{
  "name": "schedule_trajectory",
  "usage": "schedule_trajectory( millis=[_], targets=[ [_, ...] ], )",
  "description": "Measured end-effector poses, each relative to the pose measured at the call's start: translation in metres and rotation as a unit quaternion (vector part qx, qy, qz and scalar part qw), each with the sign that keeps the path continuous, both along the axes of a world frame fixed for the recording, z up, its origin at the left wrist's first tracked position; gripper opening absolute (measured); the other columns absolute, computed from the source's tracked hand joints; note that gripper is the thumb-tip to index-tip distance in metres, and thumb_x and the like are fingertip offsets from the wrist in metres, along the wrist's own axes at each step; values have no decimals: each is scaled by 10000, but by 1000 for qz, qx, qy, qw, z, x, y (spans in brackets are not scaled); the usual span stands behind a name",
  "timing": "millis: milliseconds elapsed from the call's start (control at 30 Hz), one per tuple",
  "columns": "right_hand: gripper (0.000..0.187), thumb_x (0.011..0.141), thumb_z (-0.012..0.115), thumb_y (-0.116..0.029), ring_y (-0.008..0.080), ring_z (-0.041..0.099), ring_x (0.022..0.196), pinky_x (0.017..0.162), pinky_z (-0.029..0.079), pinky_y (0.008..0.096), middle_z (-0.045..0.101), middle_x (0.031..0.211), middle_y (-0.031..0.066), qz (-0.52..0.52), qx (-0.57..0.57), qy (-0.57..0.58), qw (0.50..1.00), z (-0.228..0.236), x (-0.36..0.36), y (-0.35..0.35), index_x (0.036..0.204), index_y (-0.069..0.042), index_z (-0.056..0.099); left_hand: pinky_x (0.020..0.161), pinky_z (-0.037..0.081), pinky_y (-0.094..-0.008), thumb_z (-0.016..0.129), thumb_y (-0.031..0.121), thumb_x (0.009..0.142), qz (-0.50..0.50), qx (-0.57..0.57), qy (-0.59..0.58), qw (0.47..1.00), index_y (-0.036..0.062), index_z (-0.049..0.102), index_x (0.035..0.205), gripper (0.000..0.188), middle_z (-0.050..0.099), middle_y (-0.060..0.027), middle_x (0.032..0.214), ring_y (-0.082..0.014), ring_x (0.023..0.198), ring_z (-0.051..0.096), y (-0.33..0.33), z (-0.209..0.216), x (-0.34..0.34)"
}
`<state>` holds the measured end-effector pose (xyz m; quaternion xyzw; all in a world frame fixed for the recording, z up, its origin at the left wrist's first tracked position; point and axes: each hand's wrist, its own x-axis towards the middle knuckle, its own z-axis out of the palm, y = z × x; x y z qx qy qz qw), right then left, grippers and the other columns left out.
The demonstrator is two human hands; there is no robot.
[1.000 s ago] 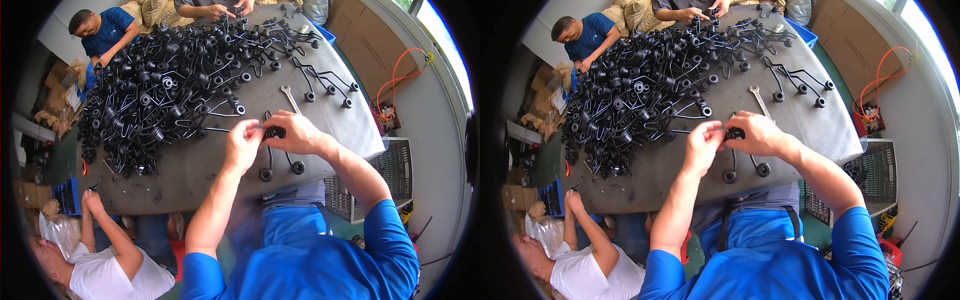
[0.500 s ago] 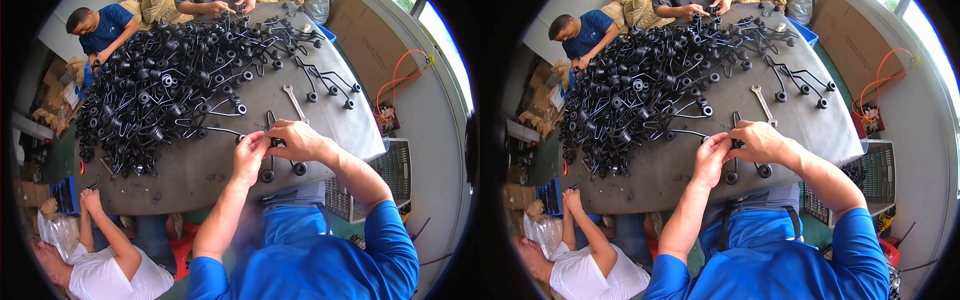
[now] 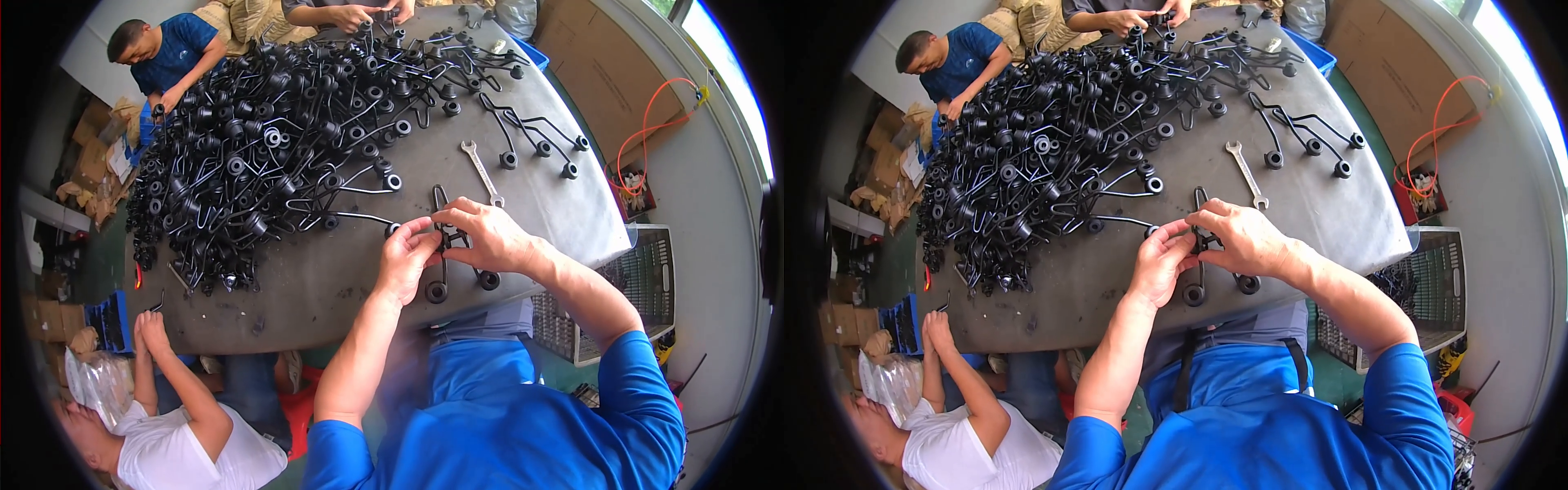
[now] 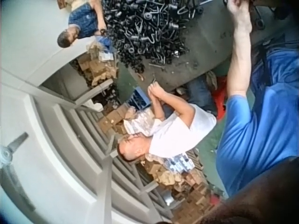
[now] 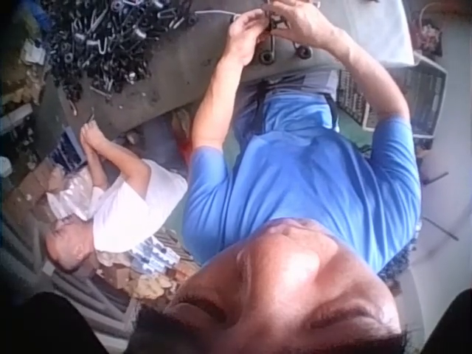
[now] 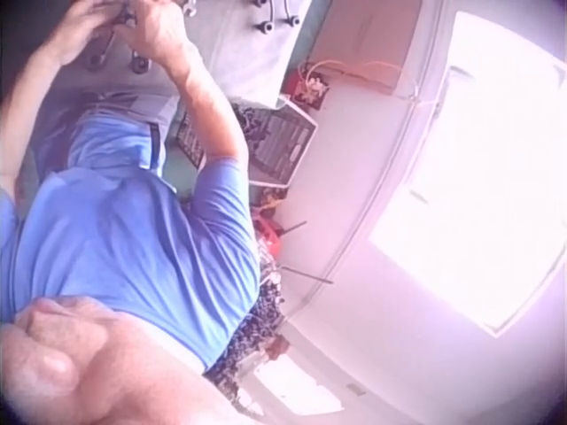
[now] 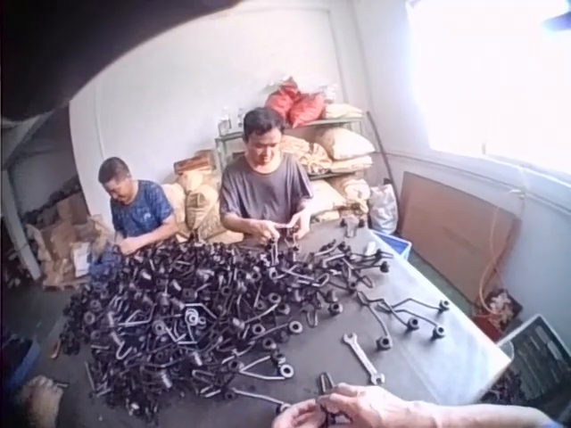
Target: Assemble black mechanical components by hand at a workshop table.
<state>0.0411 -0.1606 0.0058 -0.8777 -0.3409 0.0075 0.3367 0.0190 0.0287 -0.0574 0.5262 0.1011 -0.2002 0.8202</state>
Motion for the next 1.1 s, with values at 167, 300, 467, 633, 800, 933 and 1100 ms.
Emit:
schedule_trajectory(
  millis=[167,300,467,633,800,933,1100],
  targets=[
    [498,736,771,-156,338,626,979,824,534,392,602,1113,142,-10,59,-26,998,-14,-6,0,1189,-53,591,804,534,-296,624,151,960,-12,-59,-8,998,37,488,1292,376,657,-54,1034,-149,920,647,-9,0,0],
    [458,779,739,-102,238,638,874,778,542,350,613,1066,122,-53,121,77,988,1,-3,-13,1209,-57,588,749,554,-304,667,103,921,18,-39,-33,999,-32,349,1370,567,677,-131,1009,-185,856,677,-12,3,-3],
    [275,809,701,-103,244,633,817,731,532,346,641,947,115,-200,103,66,972,-10,20,-51,1069,-33,648,820,564,-368,633,102,940,-13,-11,-31,999,-7,345,1387,542,655,-139,1055,-217,907,665,-9,10,-1],
    [261,776,720,-202,333,604,950,835,490,411,653,942,142,-183,-60,-28,981,-26,6,-46,966,-29,675,805,571,-358,622,93,944,-17,17,-56,998,-21,332,1407,558,645,-145,1062,-214,895,665,-11,14,-2],
    [298,724,747,-184,338,585,941,833,474,420,646,954,138,-184,-79,-49,978,-35,5,-31,961,-23,666,807,573,-363,607,94,954,-29,7,-57,998,-21,329,1412,548,642,-141,1064,-213,892,664,-8,10,1],
    [249,753,729,-135,291,596,892,797,481,392,644,913,117,-177,24,36,983,-31,2,-26,955,-18,643,818,573,-379,590,102,966,-36,-41,-58,997,-14,326,1419,538,643,-134,1065,-211,901,663,-3,5,3],
    [131,890,671,-98,100,612,721,651,513,263,641,792,39,-204,286,271,896,-35,2,-27,955,-1,612,826,568,-358,624,144,956,-56,-69,-60,994,-26,282,1436,613,646,-142,1080,-196,922,659,1,4,8]
  ],
)
